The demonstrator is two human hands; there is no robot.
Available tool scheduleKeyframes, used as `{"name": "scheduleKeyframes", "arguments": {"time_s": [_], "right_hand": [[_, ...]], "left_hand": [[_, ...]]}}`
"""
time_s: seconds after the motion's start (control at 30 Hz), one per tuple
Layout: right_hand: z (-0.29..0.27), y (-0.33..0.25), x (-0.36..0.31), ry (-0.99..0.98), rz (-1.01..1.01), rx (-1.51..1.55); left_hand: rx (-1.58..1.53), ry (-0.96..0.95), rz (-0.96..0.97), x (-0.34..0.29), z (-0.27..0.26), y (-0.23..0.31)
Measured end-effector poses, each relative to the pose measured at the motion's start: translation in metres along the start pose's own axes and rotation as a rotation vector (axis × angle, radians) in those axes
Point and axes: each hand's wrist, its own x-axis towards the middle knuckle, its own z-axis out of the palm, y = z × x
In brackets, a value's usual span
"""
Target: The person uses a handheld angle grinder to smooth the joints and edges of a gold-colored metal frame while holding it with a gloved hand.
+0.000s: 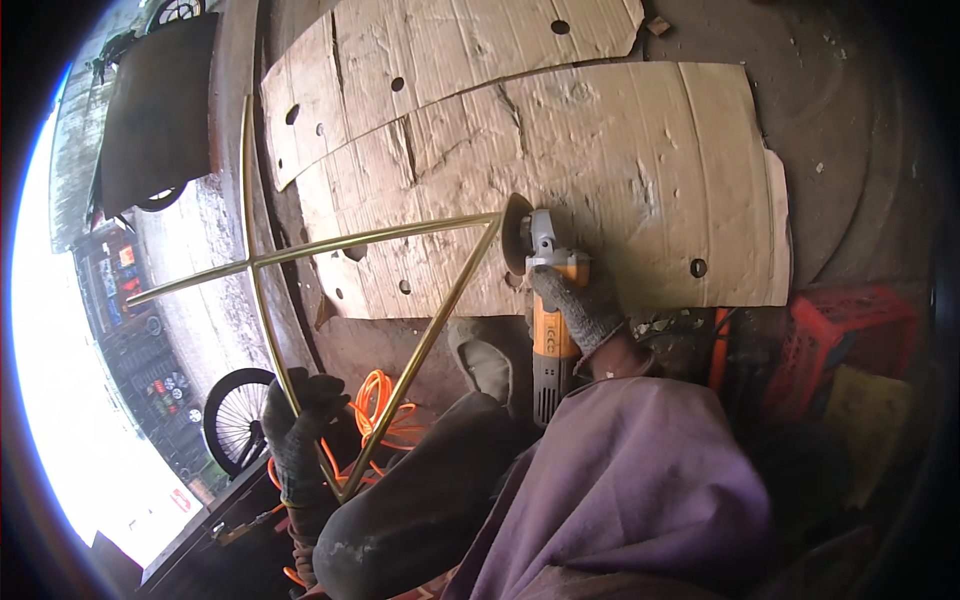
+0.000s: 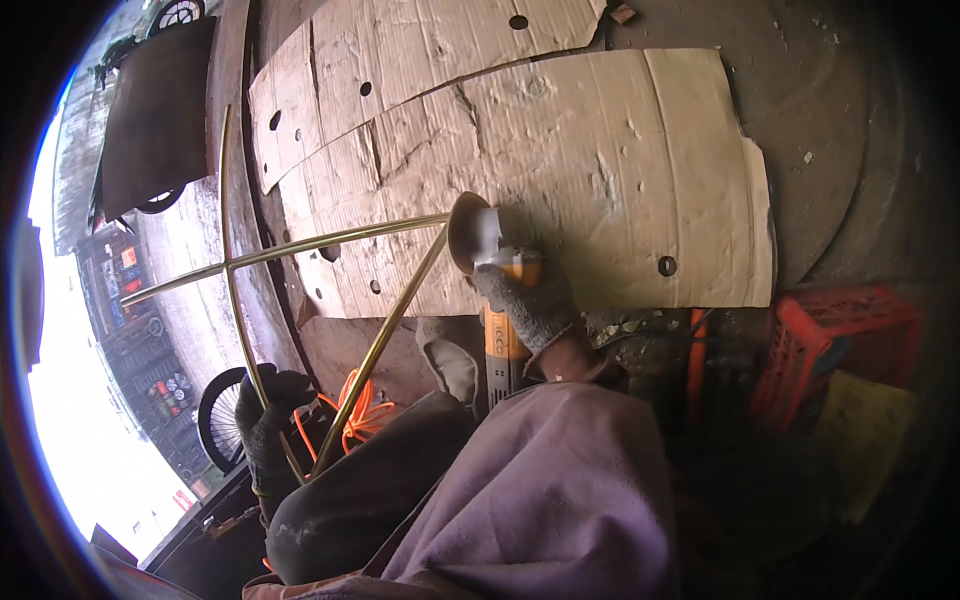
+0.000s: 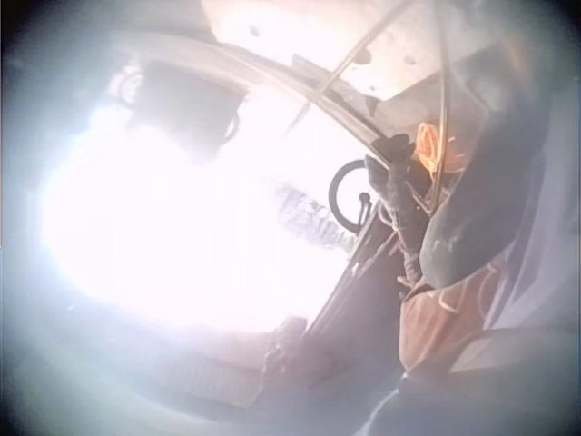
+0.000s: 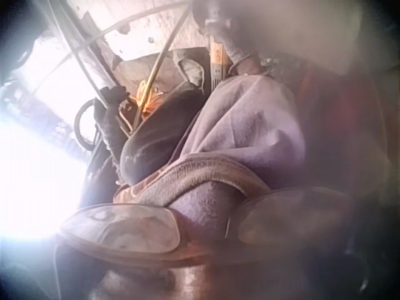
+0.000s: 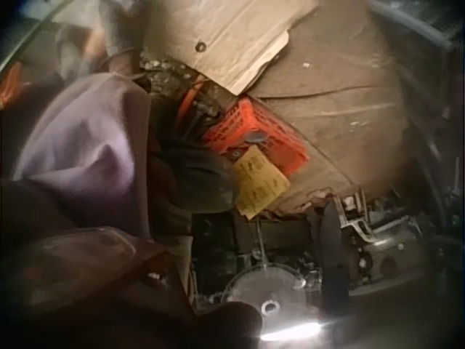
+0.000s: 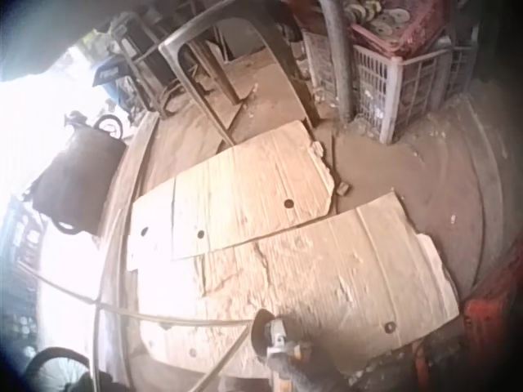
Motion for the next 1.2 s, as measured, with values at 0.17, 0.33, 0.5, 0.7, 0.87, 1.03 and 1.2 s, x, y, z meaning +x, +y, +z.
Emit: {"name": "scheduleKeyframes", "arguments": {"time_s": [0.17,0.33,0.5,0.7,0.87,1.03,1.2], "right_hand": [[0.015,0.008,-0.013,0.054,-0.246,0.008],[0.009,0.003,-0.012,0.013,-0.048,0.047],[0.008,0.006,-0.012,0.037,-0.114,0.021],[0.004,0.015,-0.013,0.073,-0.229,-0.006],[0.006,-0.010,-0.012,-0.016,-0.103,-0.030],[0.015,0.004,-0.025,0.025,-0.166,0.025],[0.005,-0.014,-0.021,0.042,-0.024,-0.041]], "left_hand": [[0.173,0.011,0.132,0.005,-0.012,-0.032],[0.179,0.133,0.097,-0.005,-0.017,-0.055],[0.022,0.110,0.259,0.020,-0.016,-0.051],[-0.289,-0.104,0.034,0.101,-0.009,-0.011],[-0.214,-0.110,0.156,0.090,-0.008,-0.005],[-0.196,0.042,0.109,0.107,-0.016,0.000],[-0.032,-0.008,0.320,0.108,-0.023,-0.008]]}}
